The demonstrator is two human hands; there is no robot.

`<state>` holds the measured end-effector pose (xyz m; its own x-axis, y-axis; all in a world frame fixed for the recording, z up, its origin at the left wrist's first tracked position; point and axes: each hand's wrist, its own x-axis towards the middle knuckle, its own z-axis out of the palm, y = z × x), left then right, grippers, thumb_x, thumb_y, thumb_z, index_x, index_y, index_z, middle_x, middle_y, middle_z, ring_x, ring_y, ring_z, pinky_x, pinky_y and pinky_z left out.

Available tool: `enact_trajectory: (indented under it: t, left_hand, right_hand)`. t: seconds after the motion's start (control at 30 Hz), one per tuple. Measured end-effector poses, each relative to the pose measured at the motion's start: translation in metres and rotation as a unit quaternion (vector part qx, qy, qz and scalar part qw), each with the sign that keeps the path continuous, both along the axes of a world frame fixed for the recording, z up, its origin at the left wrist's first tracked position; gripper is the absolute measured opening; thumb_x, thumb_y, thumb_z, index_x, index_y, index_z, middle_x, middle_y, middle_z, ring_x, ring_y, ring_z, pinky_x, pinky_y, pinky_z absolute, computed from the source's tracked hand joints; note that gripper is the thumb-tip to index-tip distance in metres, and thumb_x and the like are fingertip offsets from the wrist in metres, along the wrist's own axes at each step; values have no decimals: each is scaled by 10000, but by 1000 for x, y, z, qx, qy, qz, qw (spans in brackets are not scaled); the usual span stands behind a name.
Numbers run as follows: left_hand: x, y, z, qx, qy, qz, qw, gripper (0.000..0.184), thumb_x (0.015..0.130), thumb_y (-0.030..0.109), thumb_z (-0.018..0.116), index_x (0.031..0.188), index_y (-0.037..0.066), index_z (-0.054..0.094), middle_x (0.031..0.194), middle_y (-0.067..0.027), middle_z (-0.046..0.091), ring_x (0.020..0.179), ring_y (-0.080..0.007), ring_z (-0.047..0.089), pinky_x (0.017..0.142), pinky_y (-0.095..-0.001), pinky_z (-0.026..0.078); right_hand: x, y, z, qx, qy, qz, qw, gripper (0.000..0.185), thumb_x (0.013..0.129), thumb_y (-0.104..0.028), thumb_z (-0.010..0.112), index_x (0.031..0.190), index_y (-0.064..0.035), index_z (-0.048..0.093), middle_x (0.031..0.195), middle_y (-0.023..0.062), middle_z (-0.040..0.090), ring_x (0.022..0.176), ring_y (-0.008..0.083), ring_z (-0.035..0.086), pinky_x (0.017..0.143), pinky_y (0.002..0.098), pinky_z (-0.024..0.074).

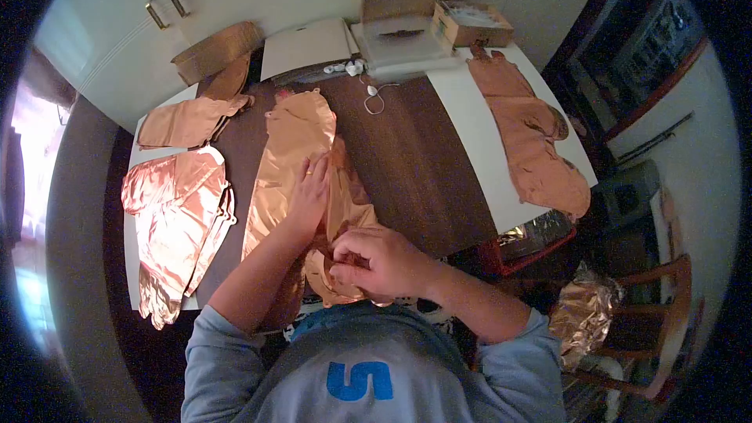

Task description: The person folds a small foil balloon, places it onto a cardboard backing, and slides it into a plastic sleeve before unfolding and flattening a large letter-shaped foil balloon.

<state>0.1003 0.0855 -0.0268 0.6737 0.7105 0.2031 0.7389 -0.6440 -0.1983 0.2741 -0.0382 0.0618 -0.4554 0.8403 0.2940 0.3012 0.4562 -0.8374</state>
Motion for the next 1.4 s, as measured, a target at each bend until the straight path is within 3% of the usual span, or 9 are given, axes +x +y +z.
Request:
enact_trajectory:
  t: [0.07,0.17,0.27,0.4,0.63,0.87,1.07,1.17,1.4]
  left_hand:
    - [-3,10,-32,121,33,-2,992,806,832,373,604,1452,-94,385,1484,-194,401,1438,-309,319,1207,-510,180]
    - [3,-9,19,-84,-49,13,995,804,837,393,606,1443,-87,386,1487,-197,396,1424,-329,332,1199,-521,194]
    - [5,-11,26,-143,-188,-17,972,893,794,428,660,1479,-36,322,1494,-236,363,1405,-390,326,1190,-554,192]
    - [3,-12,24,-115,-174,-25,978,744,830,366,606,1397,-70,402,1467,-199,405,1384,-343,376,1182,-531,224]
    - [0,-8,24,-121,-209,-59,969,725,781,321,649,1355,-66,434,1434,-218,420,1384,-367,374,1181,-524,224]
    - [-5,-2,19,-153,-263,-107,946,786,790,409,676,1367,-63,429,1442,-236,408,1395,-388,356,1189,-525,213]
    - [-10,2,15,-97,-175,-102,974,845,798,468,680,1411,-50,415,1467,-231,404,1417,-392,338,1196,-528,202]
    - [-14,-2,38,-128,-130,-82,980,762,790,253,636,1454,-23,386,1514,-201,377,1459,-397,283,1196,-581,157]
    - [-25,-1,23,-133,-179,-80,972,765,796,255,626,1468,-19,383,1522,-202,380,1444,-394,314,1193,-533,207]
  right_hand:
    - [8,8,5,-102,53,55,992,207,904,-189,721,1041,-45,662,976,120,713,883,262,702,797,371,554]
    - [37,36,-19,3,-26,-98,995,282,920,-208,695,1148,-45,663,1127,137,702,1045,287,678,909,391,532]
    - [51,61,-54,157,-239,-190,939,415,949,-262,636,1295,-35,599,1323,176,608,1240,342,569,1055,475,431]
    - [29,58,-62,100,-322,-97,937,607,987,-373,525,1458,-4,419,1548,191,381,1442,387,325,1181,578,205]
    - [14,53,-53,56,-353,-92,930,765,1015,-506,397,1568,-19,190,1598,219,274,1492,392,225,1208,568,126]
    - [14,54,-49,40,-328,-94,939,790,1009,-534,395,1562,-9,189,1599,231,259,1481,416,241,1209,570,117]
    - [15,54,-53,52,-342,-91,934,804,1003,-554,393,1559,-8,198,1608,219,247,1490,406,218,1209,571,113]
    - [14,54,-52,48,-355,-88,929,811,1003,-575,376,1558,-10,207,1612,212,242,1497,397,203,1210,571,107]
    - [10,53,-56,49,-374,-99,921,830,998,-612,352,1569,-27,204,1619,199,237,1508,387,181,1211,575,91]
